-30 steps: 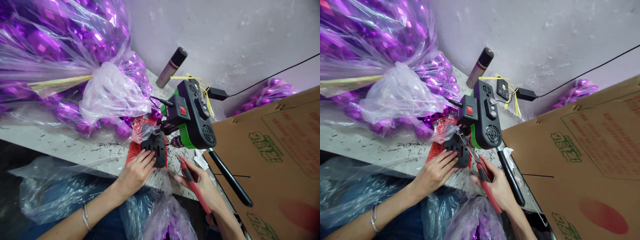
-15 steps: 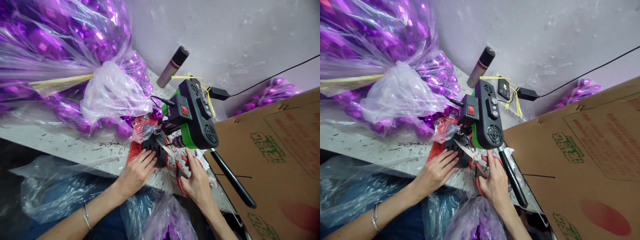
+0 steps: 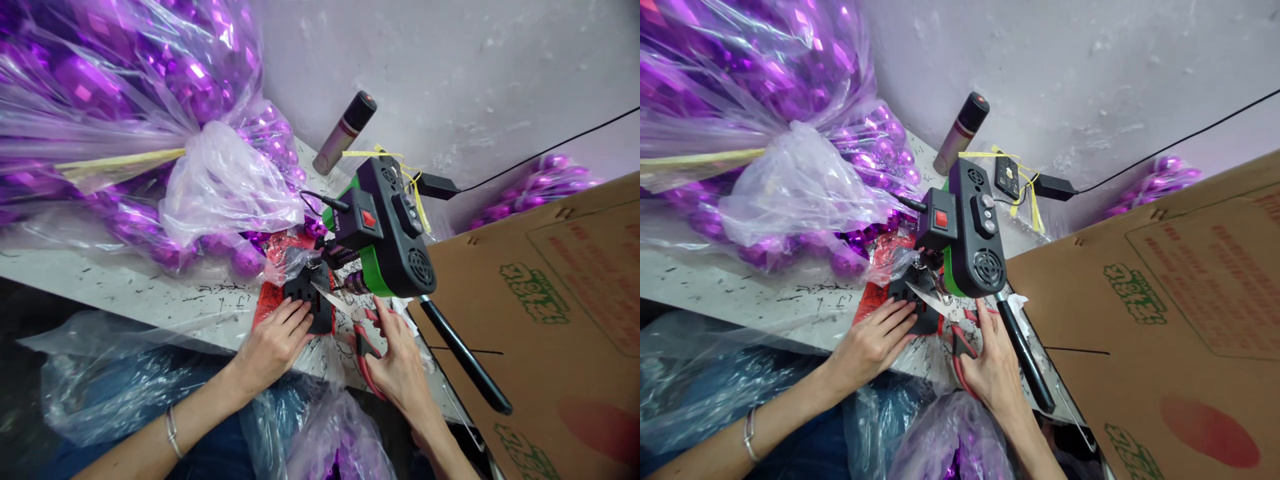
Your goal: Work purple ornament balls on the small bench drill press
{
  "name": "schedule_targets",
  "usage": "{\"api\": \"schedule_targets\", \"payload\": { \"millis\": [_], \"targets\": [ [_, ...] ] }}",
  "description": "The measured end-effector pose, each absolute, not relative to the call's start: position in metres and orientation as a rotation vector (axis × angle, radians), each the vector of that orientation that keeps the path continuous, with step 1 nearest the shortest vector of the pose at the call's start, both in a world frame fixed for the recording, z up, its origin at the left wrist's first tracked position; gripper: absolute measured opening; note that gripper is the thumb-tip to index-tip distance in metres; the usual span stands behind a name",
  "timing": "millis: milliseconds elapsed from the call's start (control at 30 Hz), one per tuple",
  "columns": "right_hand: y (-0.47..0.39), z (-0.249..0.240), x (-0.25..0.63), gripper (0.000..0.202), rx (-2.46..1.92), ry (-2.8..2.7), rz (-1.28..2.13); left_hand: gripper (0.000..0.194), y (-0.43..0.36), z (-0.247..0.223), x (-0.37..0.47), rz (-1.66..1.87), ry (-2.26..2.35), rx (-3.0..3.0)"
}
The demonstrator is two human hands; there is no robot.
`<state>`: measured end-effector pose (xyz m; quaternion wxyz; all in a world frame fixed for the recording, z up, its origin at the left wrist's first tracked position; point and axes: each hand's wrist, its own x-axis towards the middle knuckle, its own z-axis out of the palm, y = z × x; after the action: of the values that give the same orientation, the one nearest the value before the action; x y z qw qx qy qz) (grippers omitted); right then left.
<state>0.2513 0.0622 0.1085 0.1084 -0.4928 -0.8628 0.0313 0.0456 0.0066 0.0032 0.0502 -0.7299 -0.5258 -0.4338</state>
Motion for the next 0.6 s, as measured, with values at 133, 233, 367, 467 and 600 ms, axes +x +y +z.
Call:
{"api": "schedule_targets", "payload": {
  "millis": [133, 233, 367, 467, 600],
  "targets": [
    [0.062, 0.107, 0.251, 0.082, -1.455, -2.526, 0.077, 0.024, 0.006, 0.002, 0.046, -1.311, -1.608, -2.227],
    [0.062, 0.109, 0.254, 0.082, -1.480, -2.538, 0.136, 0.024, 0.006, 0.002, 0.046, -1.314, -1.607, -2.219],
    [0.060, 0.114, 0.257, 0.077, -1.546, -2.514, 0.198, 0.024, 0.006, 0.004, 0.046, -1.322, -1.600, -2.203],
    [0.061, 0.116, 0.257, 0.071, -1.543, -2.514, 0.244, 0.024, 0.007, 0.005, 0.046, -1.325, -1.596, -2.200],
    [0.068, 0.122, 0.254, 0.061, -1.506, -2.501, 0.393, 0.024, 0.007, 0.004, 0.046, -1.329, -1.600, -2.205]
  ]
}}
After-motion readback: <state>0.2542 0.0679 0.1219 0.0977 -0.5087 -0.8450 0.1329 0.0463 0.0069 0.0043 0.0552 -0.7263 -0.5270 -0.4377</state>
